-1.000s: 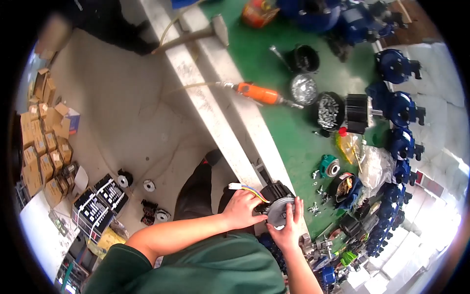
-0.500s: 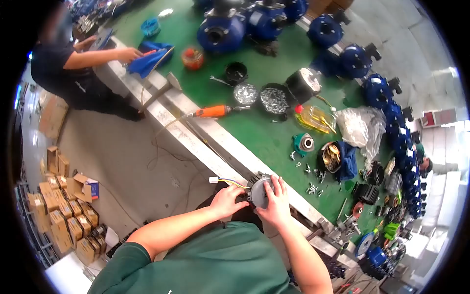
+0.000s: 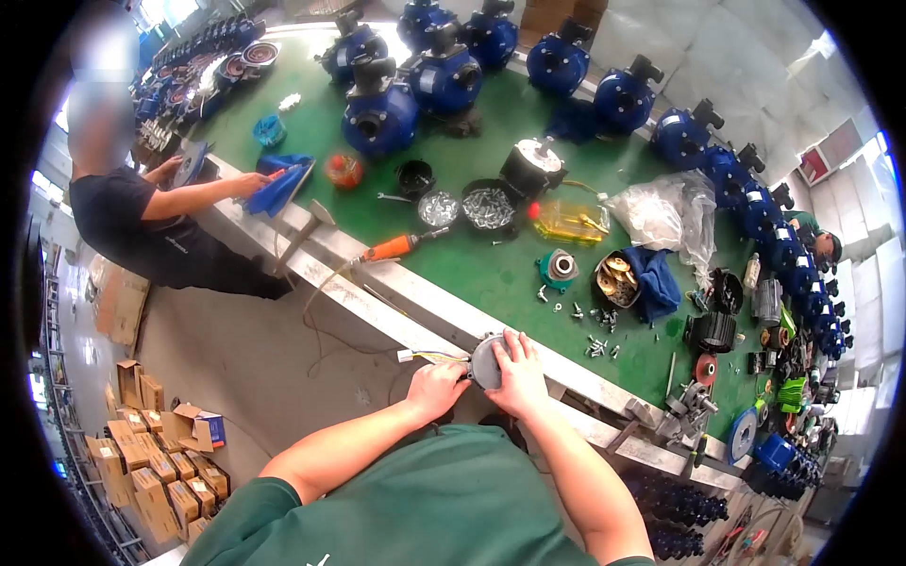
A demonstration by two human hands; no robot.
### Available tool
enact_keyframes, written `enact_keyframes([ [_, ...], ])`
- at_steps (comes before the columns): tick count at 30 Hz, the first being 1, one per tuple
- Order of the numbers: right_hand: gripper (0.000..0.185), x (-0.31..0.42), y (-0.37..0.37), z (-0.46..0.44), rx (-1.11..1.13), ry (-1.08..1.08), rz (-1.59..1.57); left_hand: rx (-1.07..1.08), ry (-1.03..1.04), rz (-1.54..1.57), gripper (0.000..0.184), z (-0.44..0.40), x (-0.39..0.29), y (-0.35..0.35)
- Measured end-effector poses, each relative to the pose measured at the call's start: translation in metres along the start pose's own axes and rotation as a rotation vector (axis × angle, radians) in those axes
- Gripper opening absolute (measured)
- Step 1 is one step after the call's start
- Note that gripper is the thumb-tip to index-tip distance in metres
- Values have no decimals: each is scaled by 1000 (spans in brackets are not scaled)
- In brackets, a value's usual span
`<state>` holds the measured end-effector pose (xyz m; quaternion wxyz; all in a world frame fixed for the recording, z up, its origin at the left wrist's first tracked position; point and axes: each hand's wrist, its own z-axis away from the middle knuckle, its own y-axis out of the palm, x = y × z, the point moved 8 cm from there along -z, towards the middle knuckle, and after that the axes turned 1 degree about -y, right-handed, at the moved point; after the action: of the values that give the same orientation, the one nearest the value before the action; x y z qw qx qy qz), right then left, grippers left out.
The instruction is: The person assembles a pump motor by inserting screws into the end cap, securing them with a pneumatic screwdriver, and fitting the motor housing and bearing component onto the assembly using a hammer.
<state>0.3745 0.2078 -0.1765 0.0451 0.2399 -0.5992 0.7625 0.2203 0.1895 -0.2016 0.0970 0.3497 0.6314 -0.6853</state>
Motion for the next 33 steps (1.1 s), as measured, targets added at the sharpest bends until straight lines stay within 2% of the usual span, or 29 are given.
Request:
enact_keyframes([
  [6,97,0,0,1,20,3,11,18,4,-3,22,0,-1,-1],
  [12,99,-2,-34,-5,14,-1,-6,4,-33,58,32,-4,-7,-22],
  [16,99,-52,-51,-15,-71,53,-138,-18,-13,5,52,-10,-21,-46],
  [18,82,-86,-59,-23,-138,158,-173,19,-36,10,67,-20,-29,-50],
  [22,67,-162,-52,-54,-161,414,-320,105,-74,4,91,-38,-36,-35],
  [25,66,-189,-47,-86,-192,435,-178,195,-131,-11,99,-47,-36,-23],
  [30,73,-191,-57,-132,-193,450,33,247,-173,-9,103,-48,-29,-18],
  [33,65,-202,-48,-154,-128,480,92,237,-181,-6,104,-41,-19,-17],
])
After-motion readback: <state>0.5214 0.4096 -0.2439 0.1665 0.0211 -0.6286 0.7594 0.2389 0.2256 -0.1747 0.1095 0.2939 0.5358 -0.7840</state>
